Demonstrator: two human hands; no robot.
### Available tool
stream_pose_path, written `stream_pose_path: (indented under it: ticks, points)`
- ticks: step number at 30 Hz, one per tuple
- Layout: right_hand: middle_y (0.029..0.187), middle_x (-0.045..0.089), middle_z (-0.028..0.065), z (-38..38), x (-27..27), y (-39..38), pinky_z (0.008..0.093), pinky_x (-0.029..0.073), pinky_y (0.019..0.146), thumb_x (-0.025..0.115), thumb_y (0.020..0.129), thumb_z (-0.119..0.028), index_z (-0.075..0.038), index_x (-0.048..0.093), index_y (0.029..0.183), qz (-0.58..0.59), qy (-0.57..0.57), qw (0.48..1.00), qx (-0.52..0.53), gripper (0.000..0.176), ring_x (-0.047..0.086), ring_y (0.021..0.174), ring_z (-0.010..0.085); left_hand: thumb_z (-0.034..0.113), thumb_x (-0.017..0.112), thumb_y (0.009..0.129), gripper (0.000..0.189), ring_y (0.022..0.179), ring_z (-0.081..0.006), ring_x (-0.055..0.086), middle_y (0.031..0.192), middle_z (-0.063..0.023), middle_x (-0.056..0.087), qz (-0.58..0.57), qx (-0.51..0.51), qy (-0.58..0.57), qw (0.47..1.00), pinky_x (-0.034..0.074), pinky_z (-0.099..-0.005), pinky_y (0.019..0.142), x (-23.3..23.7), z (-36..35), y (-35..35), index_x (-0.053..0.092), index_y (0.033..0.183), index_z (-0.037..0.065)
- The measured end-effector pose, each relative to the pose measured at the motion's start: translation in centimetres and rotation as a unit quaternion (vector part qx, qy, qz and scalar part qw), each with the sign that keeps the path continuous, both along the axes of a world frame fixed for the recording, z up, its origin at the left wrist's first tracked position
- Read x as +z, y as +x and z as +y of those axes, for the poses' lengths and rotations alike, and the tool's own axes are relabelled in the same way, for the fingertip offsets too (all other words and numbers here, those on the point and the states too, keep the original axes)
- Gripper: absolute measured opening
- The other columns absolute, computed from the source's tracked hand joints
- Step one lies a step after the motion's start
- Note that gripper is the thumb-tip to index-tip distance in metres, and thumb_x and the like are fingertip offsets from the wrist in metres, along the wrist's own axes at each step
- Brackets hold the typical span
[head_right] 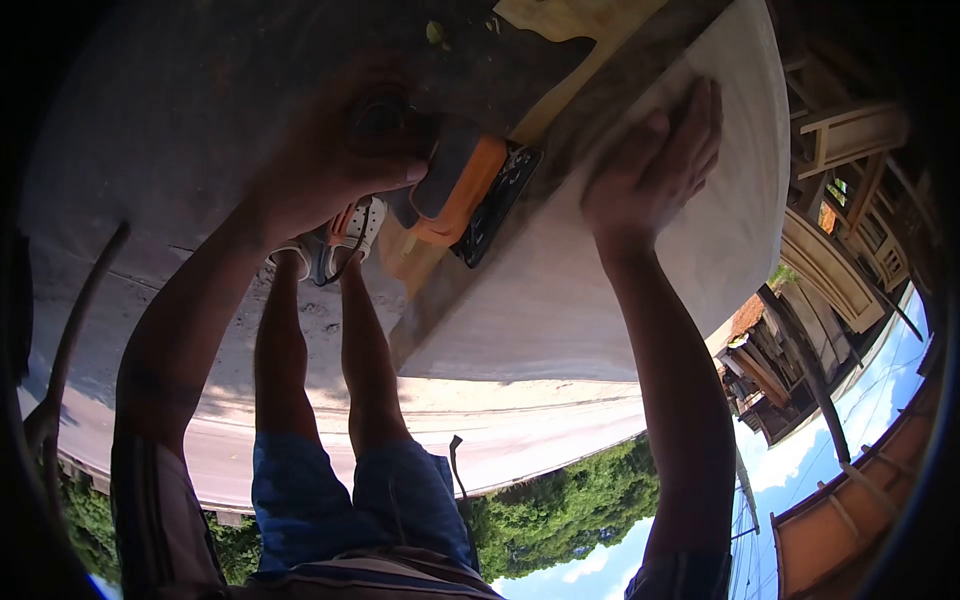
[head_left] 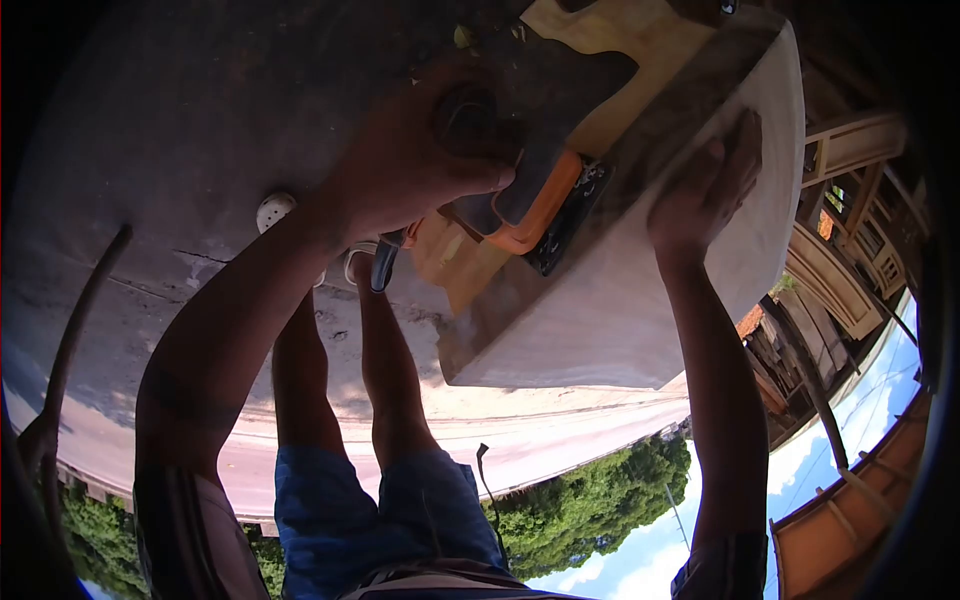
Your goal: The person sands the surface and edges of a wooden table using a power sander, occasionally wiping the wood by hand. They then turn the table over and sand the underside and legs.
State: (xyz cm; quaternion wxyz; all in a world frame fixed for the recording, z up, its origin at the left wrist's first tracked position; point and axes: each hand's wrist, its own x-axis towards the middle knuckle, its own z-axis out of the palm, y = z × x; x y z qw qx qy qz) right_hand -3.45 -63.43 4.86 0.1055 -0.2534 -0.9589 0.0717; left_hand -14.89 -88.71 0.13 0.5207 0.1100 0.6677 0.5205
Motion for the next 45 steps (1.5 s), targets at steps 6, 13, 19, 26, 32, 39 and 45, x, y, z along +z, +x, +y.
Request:
stream_pose_path:
  ticks: [6,13,19,26,32,39,45]
  points:
    - [0.151,0.042,0.0229,1.8,-0.2,0.6,0.0526,0.028,0.114,0.034,0.106,-0.038,0.001,0.040,0.148,0.004,0.013,1.000,0.022,0.058,0.038,0.140,0.0406,0.012,0.086,0.068,0.075,0.117,-0.0249,0.061,0.120,-0.0110,0.061,-0.028,-0.018,0.049,0.998,0.046,-0.0383,0.103,0.7,-9.8,8.4,0.051,0.134,0.008]
    - [0.146,0.046,0.0248,1.8,-0.2,0.6,0.0502,0.031,0.113,0.037,0.105,-0.035,0.002,0.041,0.147,0.017,0.028,0.999,0.039,0.056,0.043,0.135,0.0413,0.011,0.086,0.070,0.071,0.116,-0.0227,0.062,0.121,-0.0115,0.063,-0.089,0.036,0.061,0.994,0.047,-0.0372,0.102,-0.7,-8.8,8.2,0.053,0.133,0.009]
    - [0.147,0.045,0.0232,0.3,-0.2,0.3,0.0493,0.031,0.114,0.038,0.105,-0.034,0.000,0.041,0.148,0.002,0.008,1.000,0.011,0.055,0.041,0.136,0.0407,0.011,0.085,0.070,0.075,0.122,-0.0239,0.058,0.127,-0.0115,0.060,-0.060,0.031,0.116,0.991,0.043,-0.0381,0.107,-3.4,-7.1,5.6,0.051,0.136,0.010]
    - [0.147,0.045,0.0213,2.5,-0.2,0.7,0.0488,0.030,0.115,0.038,0.105,-0.033,-0.001,0.040,0.150,0.008,0.001,1.000,0.011,0.055,0.040,0.137,0.0394,0.011,0.086,0.070,0.071,0.120,-0.0243,0.061,0.126,-0.0114,0.061,-0.068,0.015,0.097,0.993,0.047,-0.0374,0.104,-1.4,-12.7,11.0,0.054,0.133,0.010]
    - [0.148,0.044,0.0219,2.4,-0.1,0.7,0.0486,0.028,0.116,0.037,0.105,-0.034,-0.001,0.040,0.150,0.004,-0.008,1.000,0.009,0.056,0.039,0.138,0.0396,0.009,0.085,0.069,0.077,0.122,-0.0211,0.059,0.126,-0.0121,0.061,-0.027,0.044,0.122,0.991,0.047,-0.0369,0.104,-3.0,-6.7,7.5,0.051,0.137,0.011]
    - [0.150,0.043,0.0219,-0.3,-0.2,-0.3,0.0487,0.028,0.116,0.037,0.104,-0.034,-0.002,0.039,0.150,-0.002,-0.008,1.000,0.001,0.056,0.037,0.140,0.0391,0.006,0.084,0.067,0.077,0.121,-0.0231,0.059,0.130,-0.0116,0.058,0.011,0.008,0.118,0.993,0.046,-0.0371,0.103,-1.6,-12.2,7.7,0.051,0.136,0.010]
    - [0.149,0.044,0.0224,0.9,-0.2,0.1,0.0480,0.028,0.116,0.037,0.104,-0.034,-0.001,0.040,0.150,0.006,-0.005,1.000,0.017,0.056,0.038,0.139,0.0391,0.011,0.085,0.069,0.067,0.116,-0.0260,0.063,0.125,-0.0151,0.060,0.029,0.027,0.118,0.992,0.050,-0.0380,0.101,-0.3,-13.0,10.0,0.055,0.130,0.007]
